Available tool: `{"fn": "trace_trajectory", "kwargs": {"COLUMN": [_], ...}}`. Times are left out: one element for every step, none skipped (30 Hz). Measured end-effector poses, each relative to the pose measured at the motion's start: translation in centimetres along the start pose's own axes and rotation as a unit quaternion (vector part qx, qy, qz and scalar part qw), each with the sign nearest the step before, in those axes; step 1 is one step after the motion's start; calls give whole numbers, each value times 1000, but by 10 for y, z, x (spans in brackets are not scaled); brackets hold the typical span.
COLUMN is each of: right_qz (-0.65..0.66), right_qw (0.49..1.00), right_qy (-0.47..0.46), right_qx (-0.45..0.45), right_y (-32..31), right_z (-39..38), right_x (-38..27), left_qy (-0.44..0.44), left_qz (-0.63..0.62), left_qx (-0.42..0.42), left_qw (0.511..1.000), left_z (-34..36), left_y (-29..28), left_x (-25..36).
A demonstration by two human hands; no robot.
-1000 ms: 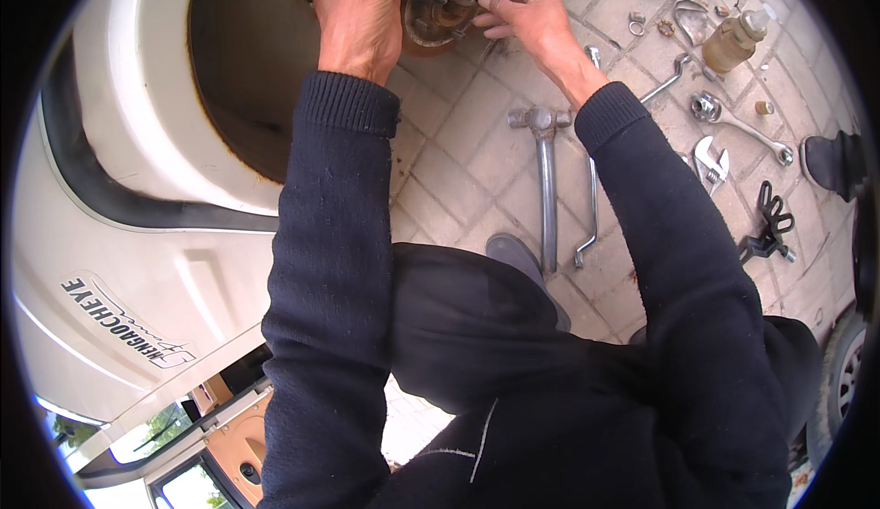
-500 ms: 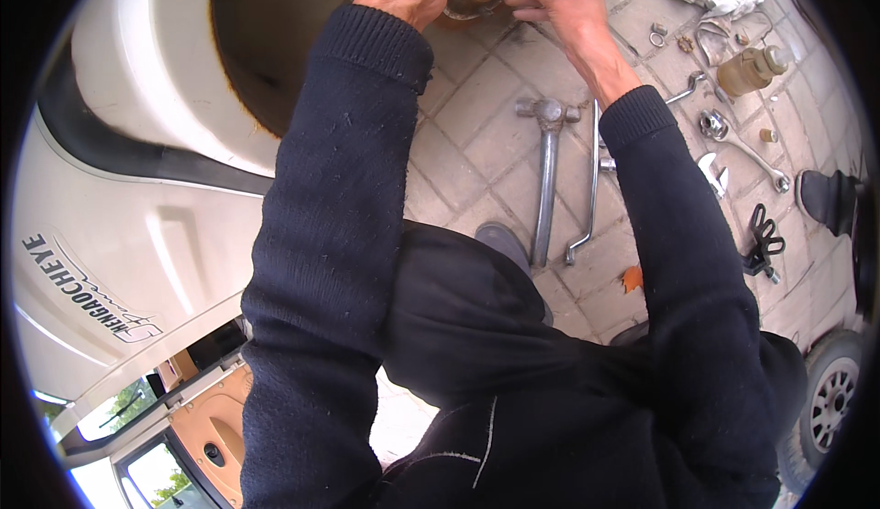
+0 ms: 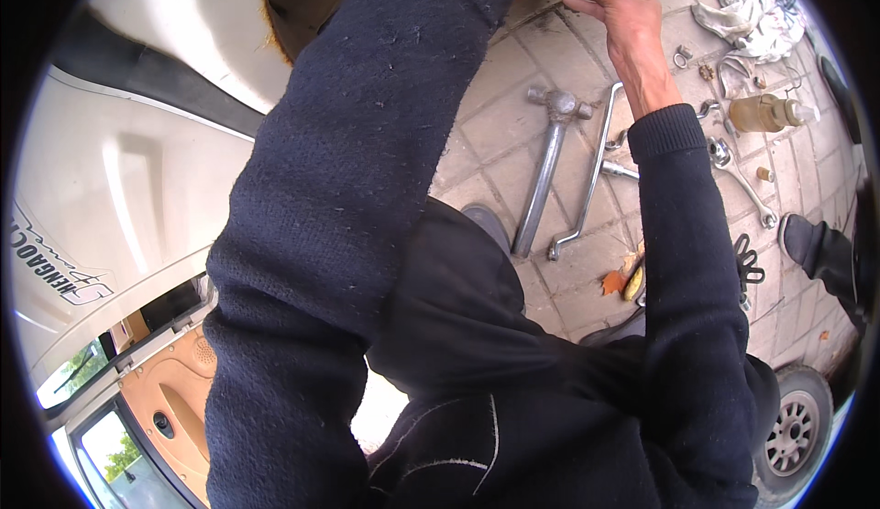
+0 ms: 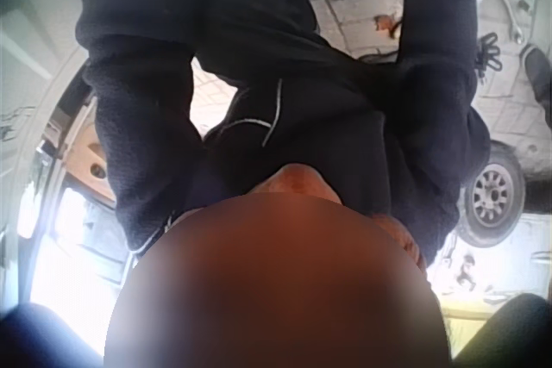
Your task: The person installs a brake drum onto a vehicle hub. They position the drum, insert a retaining clip, and use a hammer to tap the drum into place. A second person briefly wipes the hub area with a cloth.
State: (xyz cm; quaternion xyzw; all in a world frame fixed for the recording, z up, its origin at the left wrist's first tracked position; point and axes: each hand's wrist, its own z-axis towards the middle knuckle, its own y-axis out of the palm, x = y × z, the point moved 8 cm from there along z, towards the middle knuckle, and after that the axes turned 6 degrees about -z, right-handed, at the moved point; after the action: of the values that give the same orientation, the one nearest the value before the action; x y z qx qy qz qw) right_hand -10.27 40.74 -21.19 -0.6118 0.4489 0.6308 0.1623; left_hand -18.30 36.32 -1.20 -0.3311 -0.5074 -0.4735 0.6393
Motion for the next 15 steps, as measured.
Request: {"fn": "trace_trajectory", "kwargs": {"right_qz": [-1, -4, -7, -10, -12, -19, -26, -33, -31, -28, -26, -20, -15, -9, -11], "right_qw": [1000, 1000, 1000, 1000, 1000, 1000, 999, 998, 998, 998, 998, 999, 999, 999, 999], "right_qy": [-2, -4, -2, -1, 0, -15, -30, -46, -47, -47, -46, -42, -39, -36, -35], "right_qx": [-2, -4, -6, -8, -10, -16, -23, -30, -28, -26, -23, -23, -22, -20, -19], "right_y": [0, 0, 0, 0, 0, 0, 0, 0, 0, 0, -1, -1, -1, -1, -1], "right_z": [0, 0, 1, 1, 1, 0, -2, -3, -4, -4, -5, -5, -4, -3, -3], "right_x": [0, 1, 1, 2, 3, 1, -1, -3, -3, -3, -2, 0, 1, 2, 3], "left_qy": [2, 4, 7, 9, 11, 9, 7, 6, -2, -2, -4, -6, 0, 7, 14], "left_qz": [5, 9, 11, 14, 18, 16, 14, 13, 6, 9, 11, 13, 8, 2, -3], "left_qx": [-3, -5, -4, -3, -2, -2, -1, 0, 7, 5, 2, -1, 5, 9, 14], "left_qw": [1000, 1000, 1000, 1000, 1000, 1000, 1000, 1000, 1000, 1000, 1000, 1000, 1000, 1000, 1000], "left_z": [0, 0, 0, 0, 0, -1, -2, -2, -3, -3, -4, -4, -4, -4, -4], "left_y": [0, 1, 0, -1, -2, -3, -3, -3, -3, -3, -2, -1, -1, -2, -3], "left_x": [1, 2, 2, 2, 3, 2, 0, 0, -3, -3, -3, -4, -3, -2, 0]}}
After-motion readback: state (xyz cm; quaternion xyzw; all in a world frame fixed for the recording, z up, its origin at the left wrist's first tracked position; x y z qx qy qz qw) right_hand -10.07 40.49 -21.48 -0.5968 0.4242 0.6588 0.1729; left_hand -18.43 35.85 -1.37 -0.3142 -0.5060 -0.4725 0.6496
